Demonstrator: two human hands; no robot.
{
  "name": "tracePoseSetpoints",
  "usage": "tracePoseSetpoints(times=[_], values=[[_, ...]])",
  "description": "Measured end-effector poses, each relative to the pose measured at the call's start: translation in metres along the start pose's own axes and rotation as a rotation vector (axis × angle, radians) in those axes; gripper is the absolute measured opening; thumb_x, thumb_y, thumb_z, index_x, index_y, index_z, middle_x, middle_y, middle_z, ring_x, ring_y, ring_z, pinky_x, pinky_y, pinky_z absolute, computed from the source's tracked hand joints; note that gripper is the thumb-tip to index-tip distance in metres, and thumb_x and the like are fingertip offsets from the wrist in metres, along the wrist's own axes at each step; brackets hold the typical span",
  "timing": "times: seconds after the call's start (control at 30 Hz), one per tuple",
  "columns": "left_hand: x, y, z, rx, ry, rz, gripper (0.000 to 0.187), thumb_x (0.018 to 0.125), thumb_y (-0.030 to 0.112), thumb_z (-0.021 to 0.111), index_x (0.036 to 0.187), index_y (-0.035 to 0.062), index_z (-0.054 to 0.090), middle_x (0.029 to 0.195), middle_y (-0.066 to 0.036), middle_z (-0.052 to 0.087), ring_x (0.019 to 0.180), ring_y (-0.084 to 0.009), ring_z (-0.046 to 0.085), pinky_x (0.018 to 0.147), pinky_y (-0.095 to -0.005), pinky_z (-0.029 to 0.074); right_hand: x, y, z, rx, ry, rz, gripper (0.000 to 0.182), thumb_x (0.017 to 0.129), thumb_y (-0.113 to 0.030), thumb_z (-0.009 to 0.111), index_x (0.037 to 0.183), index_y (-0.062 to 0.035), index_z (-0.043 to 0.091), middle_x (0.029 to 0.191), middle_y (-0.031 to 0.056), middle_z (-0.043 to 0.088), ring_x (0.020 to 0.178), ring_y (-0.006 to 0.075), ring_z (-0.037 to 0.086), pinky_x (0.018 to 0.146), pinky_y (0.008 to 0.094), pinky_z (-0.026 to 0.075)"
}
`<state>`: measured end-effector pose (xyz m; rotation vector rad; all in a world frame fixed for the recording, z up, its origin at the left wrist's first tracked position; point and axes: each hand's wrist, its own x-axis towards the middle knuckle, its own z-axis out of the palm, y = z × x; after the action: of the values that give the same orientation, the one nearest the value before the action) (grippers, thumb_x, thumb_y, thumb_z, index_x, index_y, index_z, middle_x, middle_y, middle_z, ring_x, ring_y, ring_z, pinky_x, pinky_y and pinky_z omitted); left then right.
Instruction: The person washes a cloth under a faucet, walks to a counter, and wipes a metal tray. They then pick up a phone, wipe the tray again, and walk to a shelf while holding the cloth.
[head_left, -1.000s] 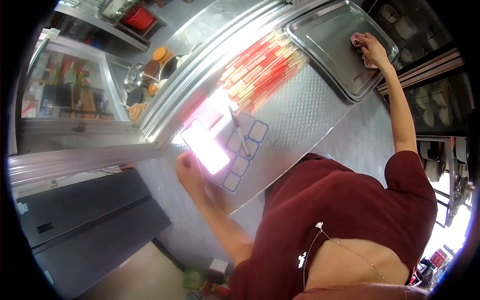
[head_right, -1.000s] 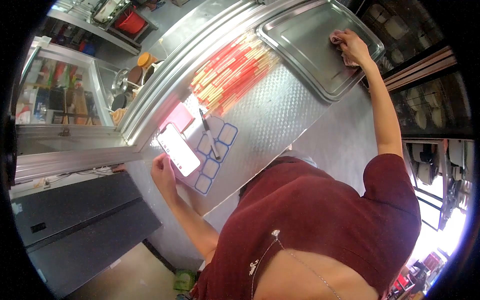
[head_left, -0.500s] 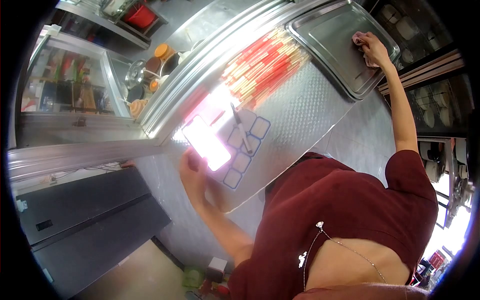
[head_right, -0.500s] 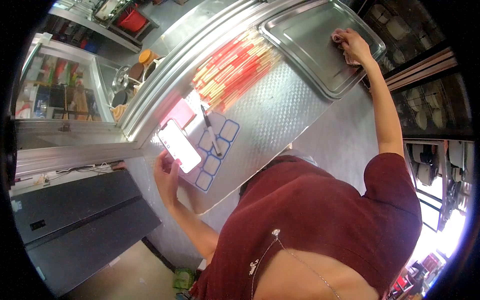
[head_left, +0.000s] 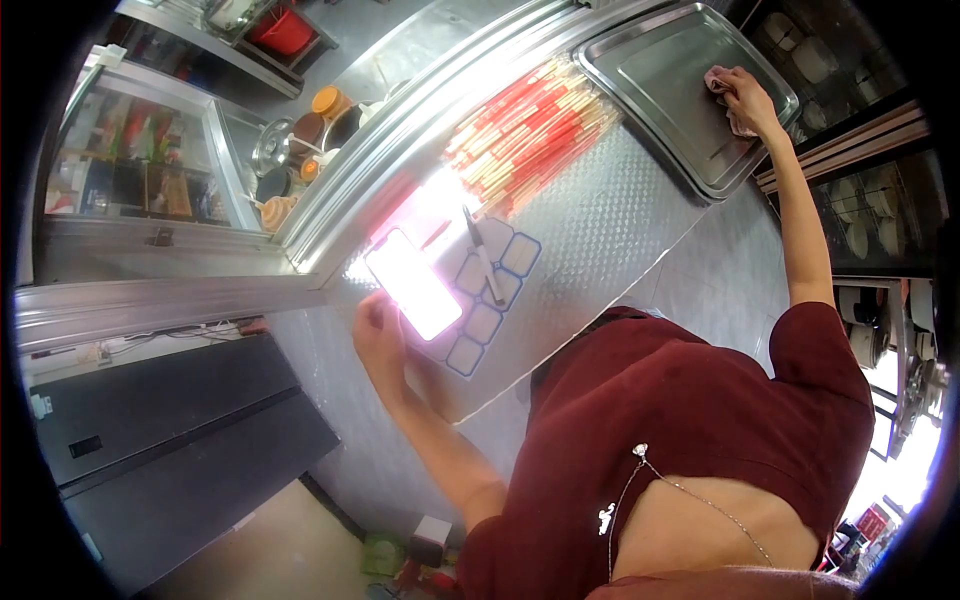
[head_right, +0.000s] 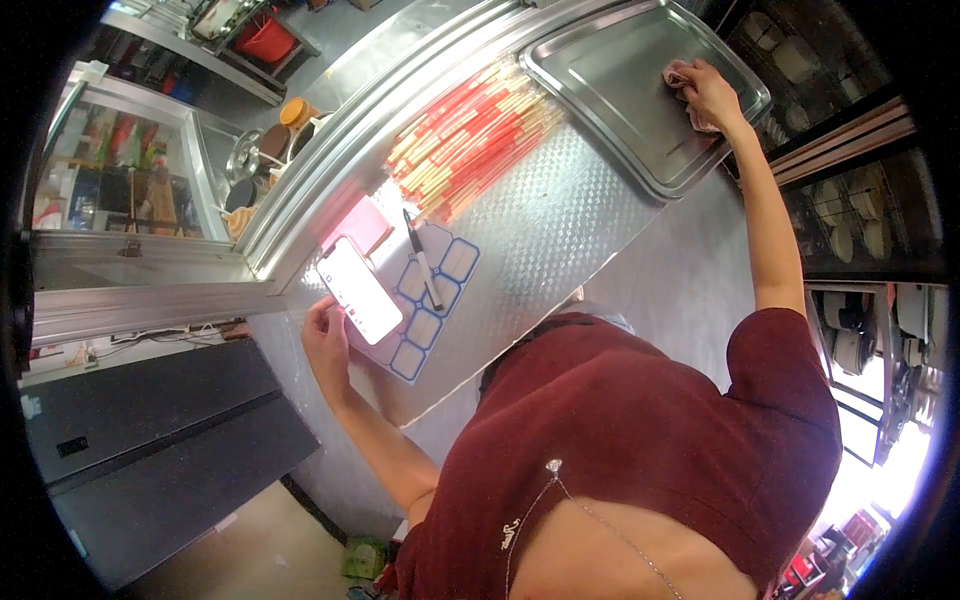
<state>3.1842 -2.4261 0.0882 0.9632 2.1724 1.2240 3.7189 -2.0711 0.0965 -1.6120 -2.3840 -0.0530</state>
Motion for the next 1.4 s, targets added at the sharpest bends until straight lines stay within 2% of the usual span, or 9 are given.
tracePoseSetpoints(times=[0.13,0.3,0.63,0.73,1.03,1.13,1.23,1.3,1.4], values=[[-0.001,-0.002,0.001,-0.016,0.009,0.012,0.017,0.079,0.007,0.054,0.094,0.0008,0.061,0.085,-0.007,0.062,0.078,-0.0153,0.057,0.074,-0.0263,0.044,-0.001,0.003,0.003,-0.002,0.025,-0.029,0.030,0.077,-0.007,0.051,0.106,-0.0049,0.057,0.099,0.0132,0.050,0.095,0.0331,0.051,0.080,0.0384,0.043],[-0.004,0.000,0.002,0.044,0.018,0.061,0.018,0.078,0.008,0.055,0.094,0.0011,0.061,0.083,-0.007,0.061,0.076,-0.0155,0.056,0.071,-0.0272,0.044,0.001,0.011,0.009,-0.037,0.026,-0.013,0.031,0.078,-0.012,0.053,0.109,-0.0112,0.057,0.101,0.0112,0.051,0.099,0.0322,0.051,0.081,0.0400,0.044],[-0.018,0.001,0.004,0.109,0.023,0.097,0.025,0.075,0.010,0.057,0.099,0.0009,0.060,0.085,-0.012,0.060,0.078,-0.0226,0.056,0.072,-0.0318,0.044,-0.001,0.005,0.007,-0.037,0.041,0.010,0.032,0.078,-0.012,0.053,0.109,-0.0117,0.057,0.102,0.0105,0.051,0.100,0.0311,0.051,0.081,0.0394,0.044],[-0.017,-0.003,0.004,0.111,0.021,0.081,0.027,0.076,0.011,0.057,0.101,0.0014,0.060,0.089,-0.013,0.060,0.081,-0.0237,0.057,0.075,-0.0330,0.045,-0.002,-0.001,0.002,-0.022,0.000,0.027,0.035,0.076,-0.008,0.050,0.112,-0.0062,0.054,0.101,0.0134,0.049,0.097,0.0330,0.050,0.082,0.0381,0.042],[-0.015,0.013,0.004,0.123,0.027,0.025,0.025,0.079,0.012,0.056,0.101,0.0025,0.059,0.090,-0.010,0.061,0.081,-0.0206,0.057,0.074,-0.0300,0.045,-0.001,0.011,0.010,0.013,0.062,-0.043,0.034,0.076,-0.006,0.049,0.110,-0.0064,0.056,0.099,0.0132,0.050,0.097,0.0328,0.050,0.082,0.0377,0.042],[-0.015,0.016,0.006,0.114,0.026,0.041,0.026,0.076,0.010,0.056,0.100,0.0027,0.059,0.087,-0.010,0.061,0.078,-0.0202,0.057,0.073,-0.0297,0.045,-0.009,-0.028,-0.010,0.114,-0.057,0.100,0.036,0.075,-0.005,0.050,0.110,-0.0069,0.056,0.100,0.0135,0.051,0.098,0.0331,0.050,0.083,0.0368,0.042],[-0.016,0.013,0.006,0.135,0.001,0.084,0.030,0.072,0.008,0.056,0.101,0.0031,0.058,0.085,-0.010,0.060,0.078,-0.0223,0.056,0.073,-0.0313,0.045,-0.032,-0.066,-0.012,0.145,0.014,-0.140,0.030,0.076,-0.006,0.053,0.105,-0.0084,0.060,0.112,0.0118,0.054,0.103,0.0309,0.052,0.086,0.0343,0.043],[-0.019,0.014,0.006,0.186,-0.019,0.101,0.034,0.069,0.007,0.056,0.103,0.0036,0.057,0.086,-0.011,0.059,0.080,-0.0242,0.056,0.075,-0.0336,0.044,-0.036,-0.081,-0.018,0.221,-0.078,-0.209,0.029,0.075,-0.004,0.051,0.103,-0.0066,0.061,0.109,0.0134,0.054,0.101,0.0320,0.053,0.085,0.0346,0.043],[-0.015,-0.001,0.005,0.316,-0.021,0.322,0.041,0.071,0.002,0.057,0.112,-0.0001,0.052,0.078,-0.004,0.051,0.067,-0.0120,0.050,0.062,-0.0241,0.044,-0.033,-0.080,-0.032,0.333,-0.163,-0.203,0.029,0.075,-0.003,0.049,0.101,-0.0066,0.062,0.109,0.0154,0.054,0.100,0.0325,0.053,0.085,0.0336,0.043]])
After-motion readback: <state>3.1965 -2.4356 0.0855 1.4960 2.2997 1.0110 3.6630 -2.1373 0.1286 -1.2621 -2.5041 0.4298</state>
